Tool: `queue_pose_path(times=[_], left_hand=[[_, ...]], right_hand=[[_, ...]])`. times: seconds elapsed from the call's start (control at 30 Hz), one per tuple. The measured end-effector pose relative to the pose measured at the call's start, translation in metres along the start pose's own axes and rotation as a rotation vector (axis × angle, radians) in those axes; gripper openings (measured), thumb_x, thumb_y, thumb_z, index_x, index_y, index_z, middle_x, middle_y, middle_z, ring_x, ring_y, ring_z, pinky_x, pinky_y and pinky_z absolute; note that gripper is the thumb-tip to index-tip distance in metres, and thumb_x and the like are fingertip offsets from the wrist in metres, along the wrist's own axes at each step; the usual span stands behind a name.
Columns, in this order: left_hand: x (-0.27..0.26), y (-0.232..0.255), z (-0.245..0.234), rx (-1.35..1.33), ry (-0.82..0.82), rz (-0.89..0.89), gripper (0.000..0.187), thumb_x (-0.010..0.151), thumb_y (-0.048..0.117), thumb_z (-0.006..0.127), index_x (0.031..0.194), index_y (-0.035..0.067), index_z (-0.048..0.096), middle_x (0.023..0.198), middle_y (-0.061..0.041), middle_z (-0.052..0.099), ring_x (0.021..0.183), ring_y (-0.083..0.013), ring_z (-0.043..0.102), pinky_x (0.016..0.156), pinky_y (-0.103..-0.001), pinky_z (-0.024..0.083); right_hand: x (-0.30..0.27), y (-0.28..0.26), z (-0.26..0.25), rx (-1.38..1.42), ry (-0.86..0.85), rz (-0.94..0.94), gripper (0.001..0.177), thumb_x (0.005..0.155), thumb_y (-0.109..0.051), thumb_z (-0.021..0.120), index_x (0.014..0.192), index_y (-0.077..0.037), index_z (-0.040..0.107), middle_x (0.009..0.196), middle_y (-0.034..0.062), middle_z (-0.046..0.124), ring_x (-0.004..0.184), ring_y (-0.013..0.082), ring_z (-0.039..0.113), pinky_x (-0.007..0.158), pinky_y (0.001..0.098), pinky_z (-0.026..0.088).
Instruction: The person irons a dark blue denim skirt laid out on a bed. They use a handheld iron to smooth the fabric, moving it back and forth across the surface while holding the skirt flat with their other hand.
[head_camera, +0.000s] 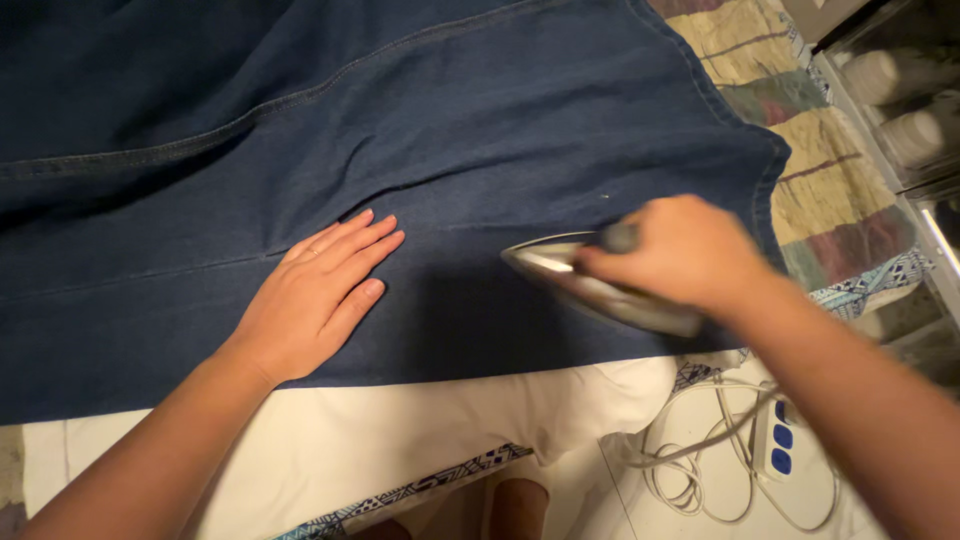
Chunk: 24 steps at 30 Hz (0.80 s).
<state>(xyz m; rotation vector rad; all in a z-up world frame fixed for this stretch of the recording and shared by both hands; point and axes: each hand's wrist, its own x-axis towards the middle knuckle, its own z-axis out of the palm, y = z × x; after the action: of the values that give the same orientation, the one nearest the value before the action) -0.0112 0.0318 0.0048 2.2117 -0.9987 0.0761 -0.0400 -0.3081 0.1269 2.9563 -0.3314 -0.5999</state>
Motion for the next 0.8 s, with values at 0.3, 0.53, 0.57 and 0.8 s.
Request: queue_pose_path(times=[0.3,0.53,0.57,0.8], left_hand=[[0.011,0.017,0.013,0.262,-0.149,0.262,0.057,0.092,0.026,0.049,0.147,0.014,0.049,0.161,-0.01,0.035,0.152,-0.0293,0.027,0.122,-0.048,0.021],[0.071,0.068,0.098,0.073,-0.255,0.398,0.053,0.102,0.034,0.045,0.15,0.012,0.047,0.162,-0.009,0.037,0.152,-0.0246,0.027,0.122,-0.047,0.014],[0.076,0.067,0.102,0.029,-0.259,0.399,0.052,0.103,0.034,0.046,0.151,0.013,0.048,0.162,-0.008,0.038,0.153,-0.0242,0.027,0.123,-0.046,0.015],[0.071,0.046,0.071,0.22,-0.171,0.296,0.055,0.098,0.033,0.053,0.148,0.01,0.051,0.159,-0.009,0.041,0.149,-0.0242,0.032,0.12,-0.046,0.022]], right_hand=[[0.002,0.183,0.069,0.03,0.212,0.322,0.082,0.079,-0.081,0.064,0.087,-0.001,0.081,0.075,0.023,0.075,0.073,0.038,0.075,0.072,0.0472,0.058],[0.008,0.198,0.063,0.278,0.083,0.261,0.07,0.071,-0.069,0.069,0.076,-0.001,0.081,0.064,0.0193,0.07,0.059,0.0341,0.07,0.063,0.0442,0.056],[0.008,0.191,0.059,0.23,0.078,0.217,0.071,0.07,-0.07,0.069,0.073,0.0,0.079,0.063,0.0189,0.069,0.059,0.034,0.069,0.062,0.0445,0.056],[0.011,0.12,0.033,-0.065,0.135,-0.135,0.068,0.068,-0.078,0.067,0.065,-0.011,0.078,0.05,0.0173,0.065,0.055,0.0366,0.067,0.062,0.0441,0.055]])
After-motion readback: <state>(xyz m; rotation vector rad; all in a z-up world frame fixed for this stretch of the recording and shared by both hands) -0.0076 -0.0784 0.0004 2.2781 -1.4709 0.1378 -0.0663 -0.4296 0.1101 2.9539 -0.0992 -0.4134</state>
